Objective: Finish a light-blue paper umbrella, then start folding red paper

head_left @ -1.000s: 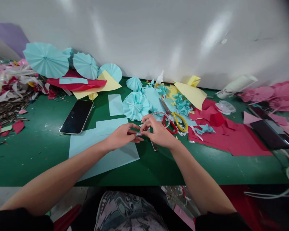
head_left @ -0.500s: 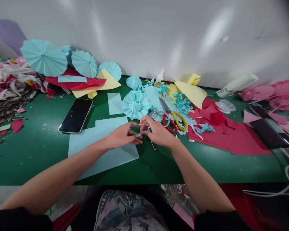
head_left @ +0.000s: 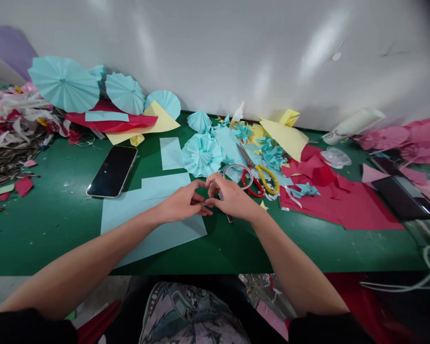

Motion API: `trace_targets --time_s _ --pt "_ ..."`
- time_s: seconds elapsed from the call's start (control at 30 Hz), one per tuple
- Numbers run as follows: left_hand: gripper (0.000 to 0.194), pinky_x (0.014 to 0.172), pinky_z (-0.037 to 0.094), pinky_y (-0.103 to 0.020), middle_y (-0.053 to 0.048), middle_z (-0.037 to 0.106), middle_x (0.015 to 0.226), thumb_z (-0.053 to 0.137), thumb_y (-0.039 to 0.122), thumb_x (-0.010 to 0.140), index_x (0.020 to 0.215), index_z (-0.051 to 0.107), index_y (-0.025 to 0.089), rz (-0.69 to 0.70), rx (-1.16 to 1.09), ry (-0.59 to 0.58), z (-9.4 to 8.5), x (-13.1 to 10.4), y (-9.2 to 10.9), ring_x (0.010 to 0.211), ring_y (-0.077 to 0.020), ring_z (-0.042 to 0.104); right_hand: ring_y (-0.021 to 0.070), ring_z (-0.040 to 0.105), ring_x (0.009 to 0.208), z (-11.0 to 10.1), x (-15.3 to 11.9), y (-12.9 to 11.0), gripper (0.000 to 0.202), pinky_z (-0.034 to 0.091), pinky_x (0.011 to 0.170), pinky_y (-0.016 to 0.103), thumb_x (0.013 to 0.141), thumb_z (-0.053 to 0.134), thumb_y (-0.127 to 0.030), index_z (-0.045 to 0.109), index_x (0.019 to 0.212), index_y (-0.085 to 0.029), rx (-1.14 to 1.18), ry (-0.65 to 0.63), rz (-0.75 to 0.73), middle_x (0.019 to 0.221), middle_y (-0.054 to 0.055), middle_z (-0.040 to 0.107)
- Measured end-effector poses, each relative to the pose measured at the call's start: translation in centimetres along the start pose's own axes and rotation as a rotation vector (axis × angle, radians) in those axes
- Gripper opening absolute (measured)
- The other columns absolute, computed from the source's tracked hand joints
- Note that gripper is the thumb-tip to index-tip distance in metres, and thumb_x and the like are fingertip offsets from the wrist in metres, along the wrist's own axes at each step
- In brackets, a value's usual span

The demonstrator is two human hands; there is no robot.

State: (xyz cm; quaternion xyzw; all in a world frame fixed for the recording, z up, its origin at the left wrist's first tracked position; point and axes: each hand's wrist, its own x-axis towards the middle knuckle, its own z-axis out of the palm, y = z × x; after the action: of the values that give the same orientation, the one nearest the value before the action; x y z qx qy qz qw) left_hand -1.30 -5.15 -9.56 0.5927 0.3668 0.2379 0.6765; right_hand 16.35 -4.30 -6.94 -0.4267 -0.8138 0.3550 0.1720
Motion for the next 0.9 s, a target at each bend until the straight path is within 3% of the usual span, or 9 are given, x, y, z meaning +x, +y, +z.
trace_targets --time_s 0.3,0.57,0.77,0.9 --pt "0.049 0.078 0.052 -0.035 -0.01 0.07 0.091 0.051 0.012 0.076 0.122 0.033 0.017 0.136 0.155 0.067 -0.1 -0.2 0.0 0.083 -0.0205 0.067 0.0193 0.043 0.077 0.5 0.0 0.4 0.015 0.036 0.069 0.033 0.082 0.049 -0.029 0.042 0.092 -0.02 -0.311 0.081 -0.169 0.08 0.005 0.05" --pt "0.049 0.08 0.052 -0.036 -0.007 0.069 0.085 0.053 0.017 0.077 0.122 0.033 0.018 0.138 0.06 0.149 -0.1 0.1 -0.3 0.082 -0.0188 0.067 0.0189 0.044 0.082 0.7 0.6 1.2 0.014 0.037 0.078 0.035 0.085 0.046 -0.03 0.043 0.075 -0.02 -0.291 0.176 -0.296 0.082 0.005 0.051" --pt "0.027 0.073 0.055 -0.032 -0.006 0.068 0.078 0.058 0.017 0.075 0.099 0.046 0.018 0.03 -0.039 0.282 -0.2 0.4 0.3 0.076 -0.019 0.068 0.019 0.047 0.091 -0.3 0.5 1.2 0.009 0.038 0.08 0.033 0.086 0.046 -0.024 0.046 0.078 -0.02 -0.22 0.194 -0.24 0.091 0.006 0.055" --pt "0.01 0.075 0.054 -0.032 -0.007 0.068 0.075 0.056 0.018 0.077 0.086 0.051 0.016 0.006 -0.074 0.317 -0.5 0.7 -0.1 0.079 -0.0192 0.068 0.0205 0.05 0.086 -1.3 0.3 2.1 0.009 0.039 0.076 0.035 0.086 0.044 -0.026 0.048 0.083 -0.02 -0.347 0.362 -0.064 0.085 0.006 0.056"
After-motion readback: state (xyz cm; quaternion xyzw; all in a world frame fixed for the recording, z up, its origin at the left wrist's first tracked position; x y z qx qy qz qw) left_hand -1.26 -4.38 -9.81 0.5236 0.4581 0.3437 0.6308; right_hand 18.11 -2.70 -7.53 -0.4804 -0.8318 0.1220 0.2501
